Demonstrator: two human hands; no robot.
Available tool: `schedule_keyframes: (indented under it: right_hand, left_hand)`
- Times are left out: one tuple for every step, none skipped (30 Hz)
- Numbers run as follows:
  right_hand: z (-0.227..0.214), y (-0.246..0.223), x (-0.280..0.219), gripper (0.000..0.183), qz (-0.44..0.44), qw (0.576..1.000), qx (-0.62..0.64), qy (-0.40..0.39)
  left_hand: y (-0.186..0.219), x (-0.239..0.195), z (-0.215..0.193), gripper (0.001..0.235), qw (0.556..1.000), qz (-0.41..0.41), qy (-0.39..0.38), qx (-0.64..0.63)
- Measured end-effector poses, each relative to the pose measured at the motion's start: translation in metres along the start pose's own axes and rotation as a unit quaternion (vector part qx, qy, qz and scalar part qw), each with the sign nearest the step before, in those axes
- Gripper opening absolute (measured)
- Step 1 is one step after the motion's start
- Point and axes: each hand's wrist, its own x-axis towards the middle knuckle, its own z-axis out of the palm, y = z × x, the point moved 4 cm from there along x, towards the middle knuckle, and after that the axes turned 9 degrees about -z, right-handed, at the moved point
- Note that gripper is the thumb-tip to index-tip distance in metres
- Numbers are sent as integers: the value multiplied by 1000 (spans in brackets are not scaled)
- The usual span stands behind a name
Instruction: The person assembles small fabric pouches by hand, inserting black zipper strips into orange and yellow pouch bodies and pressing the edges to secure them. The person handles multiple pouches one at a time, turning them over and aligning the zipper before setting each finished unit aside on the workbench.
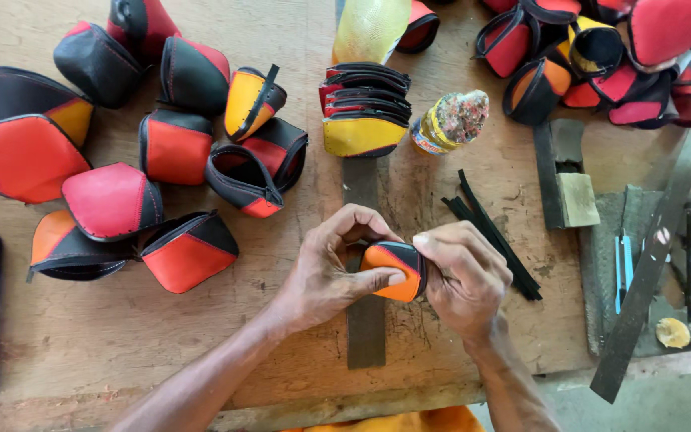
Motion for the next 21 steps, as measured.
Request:
schedule_keyframes:
  right_hand:
    - [2, 1, -2, 26, 16, 1000, -1, 1]
    - [3, 2, -3, 25, 33, 999, -2, 3]
    - [3, 4, -5, 24, 50, 999, -5, 5]
    - [5, 4, -7, 24, 60, 998, -1, -11]
    - [7, 5, -9, 25, 68, 997, 4, -25]
    - [9, 6, -11, 25, 77, 996, 8, -39]
    - [10, 7, -15, 23, 92, 994, 19, -50]
    - [11, 10, -19, 21, 108, 992, 31, -60]
    - [12, 13, -24, 20, 124, 989, 39, -69]
    - [14, 24, -32, 18, 218, 963, 154, -49]
    - [19, 35, -41, 17, 307, 913, 268, -30]
    - [26, 43, -51, 18, 388, 842, 375, -11]
    - [28, 50, -61, 21, 449, 786, 424, 7]
    - [31, 55, -71, 24, 505, 724, 470, 25]
    - [37, 59, -80, 29, 554, 654, 513, 41]
    - [42, 58, -84, 33, 549, 630, 547, 33]
    - [44, 54, -91, 38, 546, 604, 579, 25]
    - [46, 51, -95, 44, 543, 577, 610, 18]
    - [50, 51, -100, 43, 578, 573, 580, -11]
    - [53, 49, -104, 42, 611, 568, 550, -41]
    - [54, 46, -107, 41, 644, 560, 517, -71]
  left_hand:
    - [-1, 0, 0, 45, 1000, -2, -2, -9]
    - [-1, -1, -1, 45, 1000, -4, -4, -17]
    - [-1, -1, -1, 46, 1000, 6, 6, 5]
    - [0, -1, -1, 47, 999, 16, 17, 28]
    - [1, 0, -1, 48, 998, 27, 27, 53]
    - [2, 0, -1, 49, 996, 16, 23, 82]
    - [2, -2, -1, 49, 994, 3, 20, 111]
    - [2, -4, -1, 49, 990, -9, 16, 140]
    - [3, -3, 0, 52, 998, -10, -6, 63]
    - [5, -3, 2, 55, 999, -11, -29, -15]
    - [5, -4, 2, 58, 994, -13, -48, -93]
    - [8, -4, 1, 60, 999, 6, -44, -30]
    - [10, -4, -1, 63, 998, 25, -42, 34]
    - [11, -4, -1, 65, 993, 45, -39, 97]
    - [10, -3, -2, 65, 996, 30, -22, 80]
    - [6, -1, 1, 66, 998, 16, -6, 63]
    - [2, -1, 4, 66, 999, 0, 10, 44]
    - [-1, 0, 5, 61, 1000, -5, 16, 24]
    - [-4, 4, 5, 56, 1000, -8, 25, 6]
    - [-6, 6, 3, 52, 999, -11, 33, -13]
    - [-10, 5, 1, 49, 998, -31, 36, -38]
